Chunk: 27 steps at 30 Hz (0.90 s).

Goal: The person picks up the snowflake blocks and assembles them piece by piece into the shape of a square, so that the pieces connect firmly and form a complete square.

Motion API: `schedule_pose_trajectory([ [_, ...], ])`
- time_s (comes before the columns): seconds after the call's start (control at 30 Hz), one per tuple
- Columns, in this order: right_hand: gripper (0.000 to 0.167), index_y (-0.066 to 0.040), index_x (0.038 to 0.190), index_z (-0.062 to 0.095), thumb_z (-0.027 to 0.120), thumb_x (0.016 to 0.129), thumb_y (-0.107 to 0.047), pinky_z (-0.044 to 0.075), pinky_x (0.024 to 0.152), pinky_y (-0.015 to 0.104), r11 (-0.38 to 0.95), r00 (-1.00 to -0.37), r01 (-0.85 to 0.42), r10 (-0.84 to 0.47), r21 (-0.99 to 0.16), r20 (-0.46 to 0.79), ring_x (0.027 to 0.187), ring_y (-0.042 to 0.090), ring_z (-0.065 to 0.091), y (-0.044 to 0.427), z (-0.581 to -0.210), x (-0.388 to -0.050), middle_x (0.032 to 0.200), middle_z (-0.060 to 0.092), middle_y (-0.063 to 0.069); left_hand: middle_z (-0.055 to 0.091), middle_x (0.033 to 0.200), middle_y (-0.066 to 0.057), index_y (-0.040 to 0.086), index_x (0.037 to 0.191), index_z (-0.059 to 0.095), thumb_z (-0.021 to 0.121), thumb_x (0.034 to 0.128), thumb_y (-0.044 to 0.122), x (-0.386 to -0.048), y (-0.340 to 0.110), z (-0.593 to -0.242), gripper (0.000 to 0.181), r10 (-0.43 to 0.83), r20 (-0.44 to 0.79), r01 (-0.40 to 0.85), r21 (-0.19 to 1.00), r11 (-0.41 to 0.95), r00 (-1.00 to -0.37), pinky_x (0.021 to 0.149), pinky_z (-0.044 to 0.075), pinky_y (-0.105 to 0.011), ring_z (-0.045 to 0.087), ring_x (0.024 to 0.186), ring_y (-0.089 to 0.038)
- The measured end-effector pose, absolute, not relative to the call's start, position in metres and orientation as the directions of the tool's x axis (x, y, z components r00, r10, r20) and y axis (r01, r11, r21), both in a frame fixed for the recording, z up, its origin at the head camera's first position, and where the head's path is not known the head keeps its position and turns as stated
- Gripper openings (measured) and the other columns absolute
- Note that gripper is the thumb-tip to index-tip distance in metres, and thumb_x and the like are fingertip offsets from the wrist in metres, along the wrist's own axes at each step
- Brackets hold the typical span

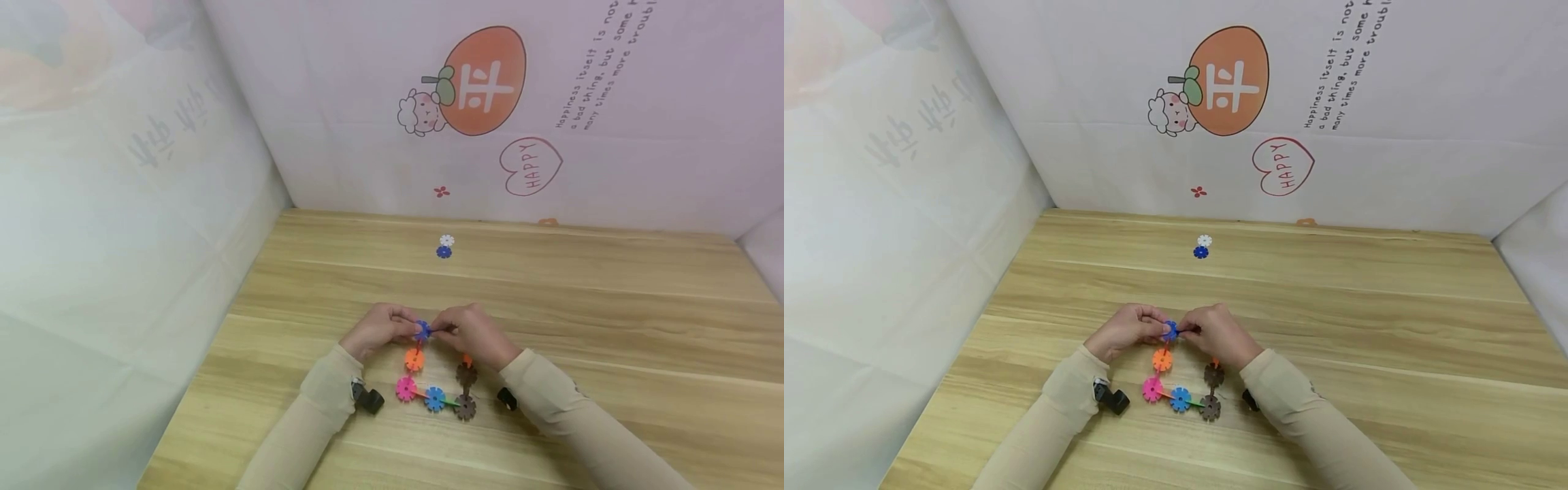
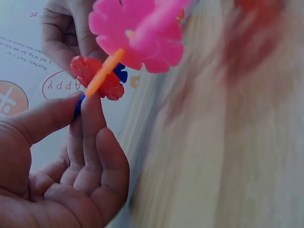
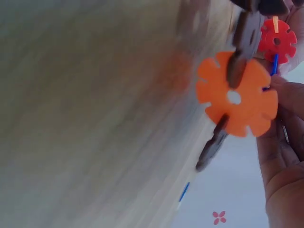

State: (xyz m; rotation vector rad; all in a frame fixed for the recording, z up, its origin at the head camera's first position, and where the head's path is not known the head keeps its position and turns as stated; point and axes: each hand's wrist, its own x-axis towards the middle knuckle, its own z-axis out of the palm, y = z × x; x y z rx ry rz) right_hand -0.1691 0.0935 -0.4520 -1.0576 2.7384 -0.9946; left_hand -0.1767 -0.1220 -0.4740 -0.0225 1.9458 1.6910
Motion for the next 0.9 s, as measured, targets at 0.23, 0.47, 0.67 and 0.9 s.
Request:
schedule_pose_trajectory([
  [0.23,0.01,-0.01,0.094,0.078,0.076,0.085,-0.005,0.06,0.075,0.021,0.541,-0.75,-0.617,-0.623,-0.571,0.22,0.085,0.011,0.074,0.092,-0.451,-0.168,0.092,0.077,0.002,0.075,0.098,-0.015,-0.003,0.109,0.068,0.068,0.0913,0.006,-0.178,-0.121,-0.475,0.019,0.344,-0.413,-0.362,0.91,0.205,-0.843,0.079,0.061,-0.031,0.072,0.082,-0.016],
  [0.47,0.013,-0.011,0.096,0.076,0.077,0.084,-0.007,0.06,0.077,0.021,0.537,-0.76,-0.599,-0.615,-0.594,0.211,0.084,0.01,0.072,0.093,-0.451,-0.17,0.095,0.077,0.001,0.075,0.099,-0.015,-0.003,0.11,0.068,0.067,0.0917,0.006,-0.178,-0.121,-0.474,0.021,0.351,-0.406,-0.356,0.913,0.199,-0.844,0.079,0.061,-0.031,0.071,0.082,-0.015],
  [0.67,0.018,-0.012,0.102,0.075,0.078,0.084,-0.01,0.06,0.08,0.025,0.55,-0.76,-0.59,-0.626,-0.591,0.176,0.088,0.011,0.072,0.096,-0.453,-0.17,0.1,0.076,0.001,0.075,0.099,-0.015,-0.003,0.11,0.067,0.067,0.0923,0.007,-0.177,-0.121,-0.473,0.02,0.352,-0.409,-0.36,0.911,0.199,-0.842,0.079,0.061,-0.031,0.071,0.081,-0.015],
  [0.9,0.023,-0.01,0.109,0.072,0.075,0.088,-0.02,0.06,0.083,0.03,0.558,-0.789,-0.514,-0.605,-0.652,0.105,0.095,0.016,0.071,0.104,-0.452,-0.168,0.105,0.074,0.004,0.075,0.1,-0.014,-0.003,0.111,0.066,0.067,0.0928,0.008,-0.176,-0.122,-0.473,0.022,0.354,-0.406,-0.35,0.912,0.214,-0.842,0.081,0.061,-0.032,0.072,0.083,-0.017],
])
